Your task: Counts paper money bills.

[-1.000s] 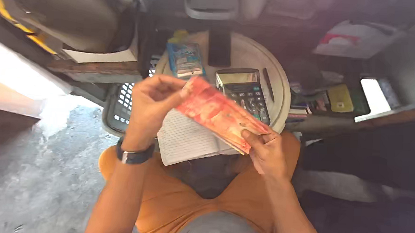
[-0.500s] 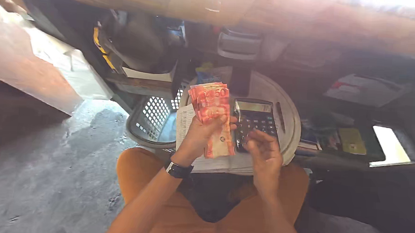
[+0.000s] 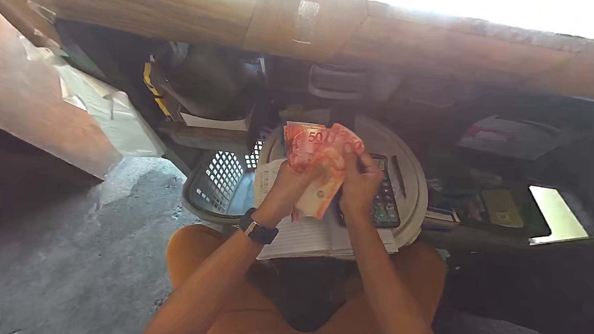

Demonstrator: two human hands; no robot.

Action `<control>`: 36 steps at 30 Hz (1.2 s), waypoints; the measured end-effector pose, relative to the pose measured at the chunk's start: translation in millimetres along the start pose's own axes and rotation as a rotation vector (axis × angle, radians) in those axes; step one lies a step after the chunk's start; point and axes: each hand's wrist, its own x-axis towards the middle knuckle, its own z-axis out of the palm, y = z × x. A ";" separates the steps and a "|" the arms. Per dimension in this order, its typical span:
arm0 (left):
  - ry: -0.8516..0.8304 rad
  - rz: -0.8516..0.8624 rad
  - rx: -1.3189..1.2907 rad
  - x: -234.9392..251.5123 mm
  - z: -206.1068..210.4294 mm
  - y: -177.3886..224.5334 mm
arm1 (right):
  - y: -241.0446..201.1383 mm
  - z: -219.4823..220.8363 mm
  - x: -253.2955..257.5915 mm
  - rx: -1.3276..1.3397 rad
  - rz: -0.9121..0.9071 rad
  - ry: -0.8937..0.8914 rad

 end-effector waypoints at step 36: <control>0.123 0.042 -0.128 -6.2 -20.0 -6.9 | -29.2 -1.6 -2.2 0.174 0.199 -0.274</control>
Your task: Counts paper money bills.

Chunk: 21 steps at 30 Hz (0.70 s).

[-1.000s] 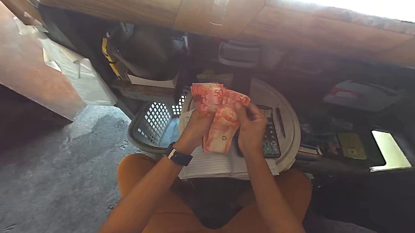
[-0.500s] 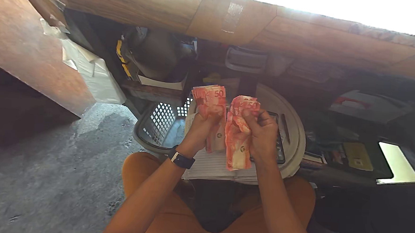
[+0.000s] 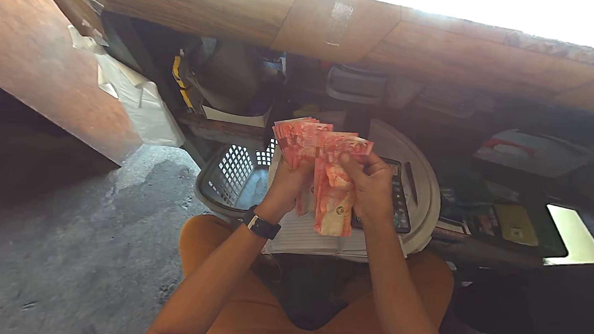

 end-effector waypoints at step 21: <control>-0.016 -0.011 -0.023 -2.3 -5.9 -7.8 | 7.0 -6.5 3.4 0.045 0.088 0.007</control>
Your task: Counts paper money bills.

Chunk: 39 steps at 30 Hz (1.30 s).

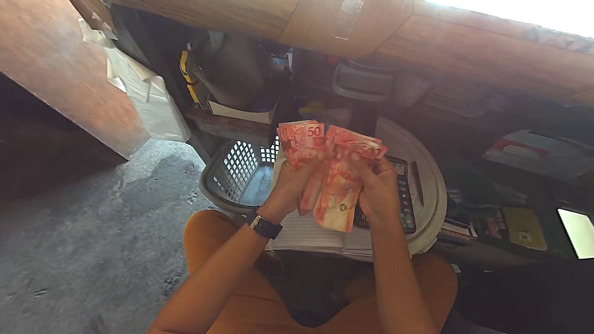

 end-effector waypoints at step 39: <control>0.007 -0.053 0.061 -0.7 -9.6 -1.5 | 10.7 -2.0 7.9 -0.007 0.069 -0.045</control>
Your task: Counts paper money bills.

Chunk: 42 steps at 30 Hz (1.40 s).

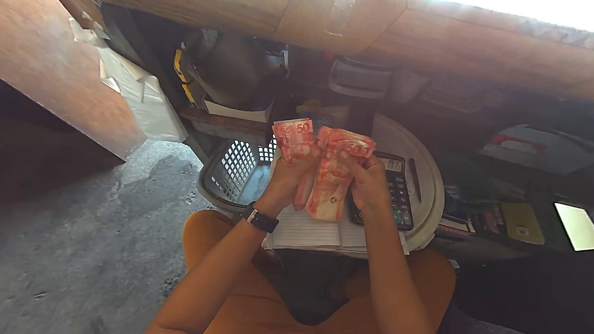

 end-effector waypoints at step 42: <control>0.096 0.045 -0.005 15.3 5.1 11.4 | -0.4 9.2 15.3 0.001 0.079 -0.053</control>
